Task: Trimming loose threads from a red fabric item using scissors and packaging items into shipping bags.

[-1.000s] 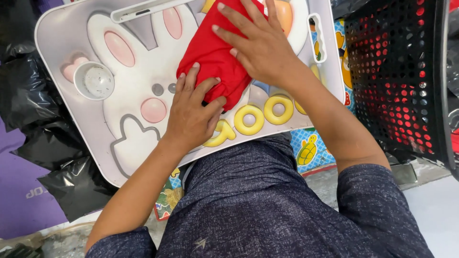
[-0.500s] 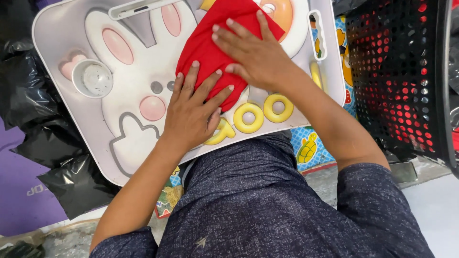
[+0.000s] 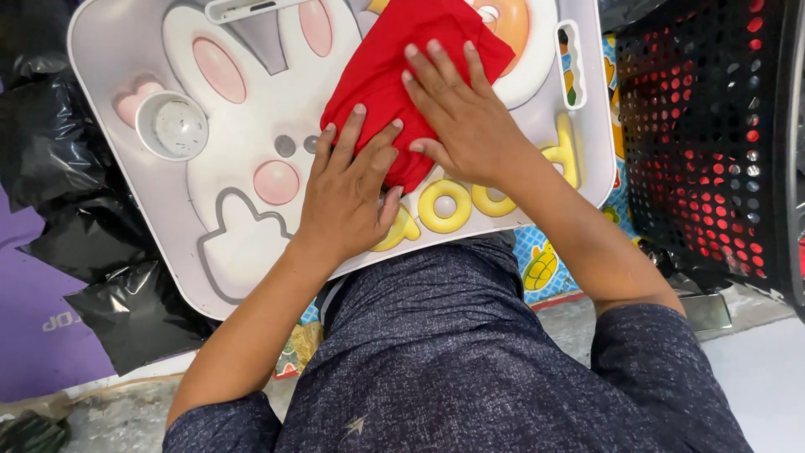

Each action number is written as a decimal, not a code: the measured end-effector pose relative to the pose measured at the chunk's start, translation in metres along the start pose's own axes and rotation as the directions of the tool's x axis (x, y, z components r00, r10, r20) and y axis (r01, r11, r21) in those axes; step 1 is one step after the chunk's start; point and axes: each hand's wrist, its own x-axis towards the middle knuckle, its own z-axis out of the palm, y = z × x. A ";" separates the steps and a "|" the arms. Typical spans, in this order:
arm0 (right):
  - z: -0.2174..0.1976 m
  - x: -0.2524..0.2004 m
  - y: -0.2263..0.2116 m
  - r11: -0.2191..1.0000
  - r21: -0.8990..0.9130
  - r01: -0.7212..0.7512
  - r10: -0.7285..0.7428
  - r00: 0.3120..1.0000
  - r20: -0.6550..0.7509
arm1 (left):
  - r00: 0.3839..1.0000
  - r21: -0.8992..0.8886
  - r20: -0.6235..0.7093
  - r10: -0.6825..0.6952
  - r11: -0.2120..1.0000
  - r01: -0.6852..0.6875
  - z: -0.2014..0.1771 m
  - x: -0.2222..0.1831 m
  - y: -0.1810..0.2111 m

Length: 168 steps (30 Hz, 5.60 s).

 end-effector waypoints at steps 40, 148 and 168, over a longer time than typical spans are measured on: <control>0.010 -0.027 -0.012 0.474 0.878 -0.058 0.558 0.792 -0.248 | 0.989 -0.511 0.121 -0.087 0.848 0.138 -0.012 0.073 -0.070; 0.003 0.001 0.024 0.970 -0.019 -0.242 0.237 0.962 -0.136 | 0.990 0.040 0.131 0.058 0.997 -0.063 0.054 0.087 -0.029; 0.016 -0.017 0.043 0.970 0.023 -0.240 0.241 0.967 -0.077 | 0.957 0.199 0.287 -0.052 0.980 -0.006 0.043 0.072 -0.023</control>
